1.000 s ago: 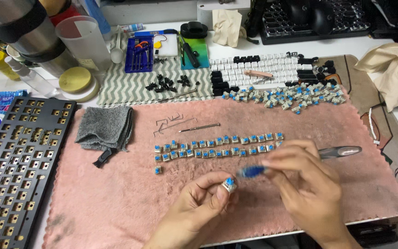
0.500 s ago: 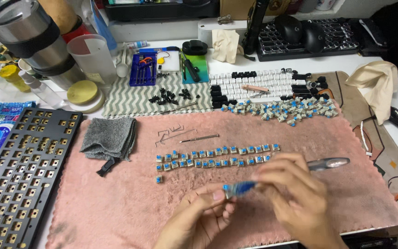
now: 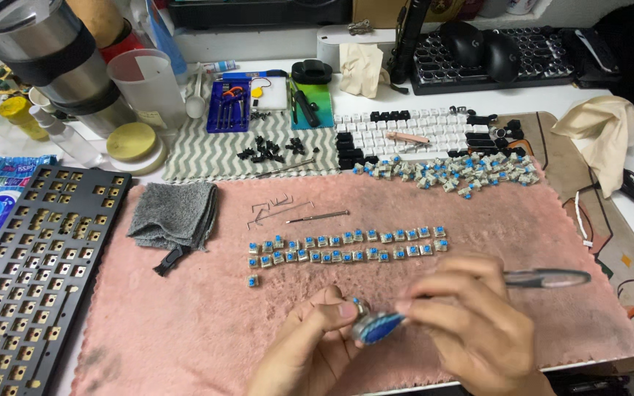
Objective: The person cleans individual mechanical keyboard switches using a toothbrush. They pick up each switch, brush it thoroughly, and place it back on the pink towel in rows. The workspace includes a disassembled keyboard, keycaps, and tools.
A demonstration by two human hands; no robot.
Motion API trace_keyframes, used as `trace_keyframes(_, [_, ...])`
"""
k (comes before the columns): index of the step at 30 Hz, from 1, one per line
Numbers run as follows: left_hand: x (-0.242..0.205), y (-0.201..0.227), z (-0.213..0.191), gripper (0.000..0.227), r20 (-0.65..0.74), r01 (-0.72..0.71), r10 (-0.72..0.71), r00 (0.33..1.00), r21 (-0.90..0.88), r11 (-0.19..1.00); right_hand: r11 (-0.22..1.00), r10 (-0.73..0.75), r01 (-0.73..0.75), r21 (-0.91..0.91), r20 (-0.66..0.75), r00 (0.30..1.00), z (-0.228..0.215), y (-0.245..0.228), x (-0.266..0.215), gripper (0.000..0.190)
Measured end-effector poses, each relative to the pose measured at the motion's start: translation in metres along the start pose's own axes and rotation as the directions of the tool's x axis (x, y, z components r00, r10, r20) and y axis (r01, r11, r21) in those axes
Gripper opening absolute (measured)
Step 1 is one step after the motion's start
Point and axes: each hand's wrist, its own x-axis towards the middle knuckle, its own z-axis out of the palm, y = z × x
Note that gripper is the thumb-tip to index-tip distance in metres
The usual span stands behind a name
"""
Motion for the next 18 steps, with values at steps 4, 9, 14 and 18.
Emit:
trace_keyframes(4, [0.004,-0.001,-0.007,0.026,-0.106,0.046,-0.044,0.993,0.012,0.999,1.000,-0.016,0.014,0.019,0.113,0.993,-0.005,0.010,0.001,0.018])
trace_keyframes(9, [0.009,-0.005,-0.011,0.024,-0.161,-0.044,0.051,0.986,0.044,0.998,0.983,-0.151,0.157,-0.091,0.078,0.985,0.000,0.010,0.001,0.024])
trace_keyframes(14, [-0.003,0.017,0.006,0.024,-0.148,-0.130,0.183,0.972,0.309,0.942,0.990,-0.035,0.055,-0.129,0.152,0.988,-0.005,0.027,-0.011,0.026])
trace_keyframes(18, [-0.022,0.063,0.021,0.024,0.030,-0.384,0.517,0.856,0.706,0.595,0.984,0.078,-0.076,-0.158,0.007,0.997,-0.007,0.030,-0.004,0.015])
